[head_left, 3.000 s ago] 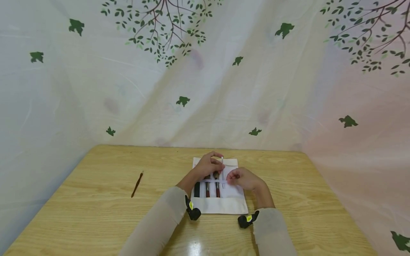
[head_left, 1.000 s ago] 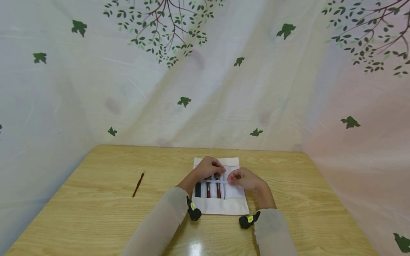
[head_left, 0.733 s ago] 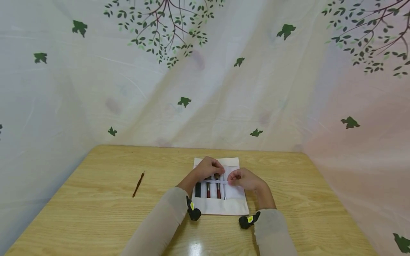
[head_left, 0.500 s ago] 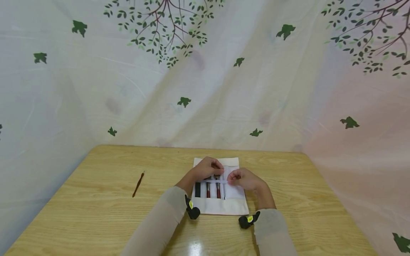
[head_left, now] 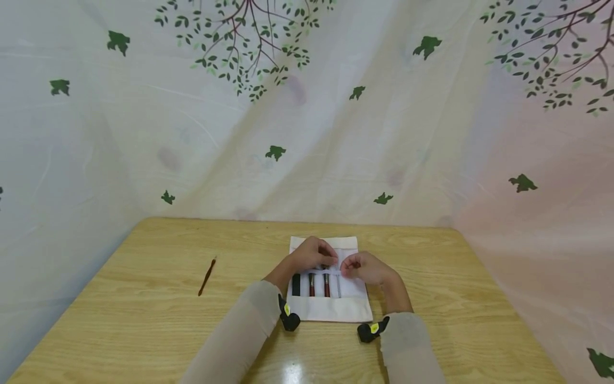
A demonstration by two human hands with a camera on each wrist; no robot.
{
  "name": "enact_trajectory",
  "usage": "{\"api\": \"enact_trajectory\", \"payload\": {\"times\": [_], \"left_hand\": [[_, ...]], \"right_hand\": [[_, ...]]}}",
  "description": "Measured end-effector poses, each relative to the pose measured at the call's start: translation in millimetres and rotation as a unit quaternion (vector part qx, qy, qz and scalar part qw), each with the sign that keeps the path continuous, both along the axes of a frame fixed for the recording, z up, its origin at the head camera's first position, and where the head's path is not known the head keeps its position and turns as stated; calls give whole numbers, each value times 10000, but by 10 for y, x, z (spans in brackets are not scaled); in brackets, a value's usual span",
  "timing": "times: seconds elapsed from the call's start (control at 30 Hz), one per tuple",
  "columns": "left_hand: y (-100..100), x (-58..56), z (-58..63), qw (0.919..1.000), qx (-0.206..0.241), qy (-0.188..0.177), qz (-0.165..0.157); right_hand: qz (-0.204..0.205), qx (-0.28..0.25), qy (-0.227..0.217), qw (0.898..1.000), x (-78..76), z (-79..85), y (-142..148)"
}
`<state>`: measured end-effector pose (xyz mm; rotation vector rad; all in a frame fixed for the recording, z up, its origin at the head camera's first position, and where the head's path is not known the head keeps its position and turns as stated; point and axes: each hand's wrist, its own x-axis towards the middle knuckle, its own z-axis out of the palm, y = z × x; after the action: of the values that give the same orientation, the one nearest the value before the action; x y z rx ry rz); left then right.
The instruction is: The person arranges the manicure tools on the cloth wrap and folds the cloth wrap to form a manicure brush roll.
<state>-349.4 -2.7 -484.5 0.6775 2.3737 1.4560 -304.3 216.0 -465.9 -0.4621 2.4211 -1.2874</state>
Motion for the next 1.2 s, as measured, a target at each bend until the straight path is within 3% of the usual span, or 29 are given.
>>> {"api": "enact_trajectory", "payload": {"times": [0.2, 0.5, 0.77, 1.2], "left_hand": [[-2, 3, 4, 9997, -79, 167, -148], [-12, -9, 0, 9992, -114, 260, -296], [-10, -8, -16, 9991, -82, 281, -318], [-15, -8, -11, 9985, -243, 392, -280]], "right_hand": [[138, -41, 76, 9999, -4, -7, 14], [-74, 28, -28, 10000, -6, -22, 5], [-26, 80, 256, 9996, 11, -3, 41], [-372, 268, 622, 9970, 43, 48, 236]]}}
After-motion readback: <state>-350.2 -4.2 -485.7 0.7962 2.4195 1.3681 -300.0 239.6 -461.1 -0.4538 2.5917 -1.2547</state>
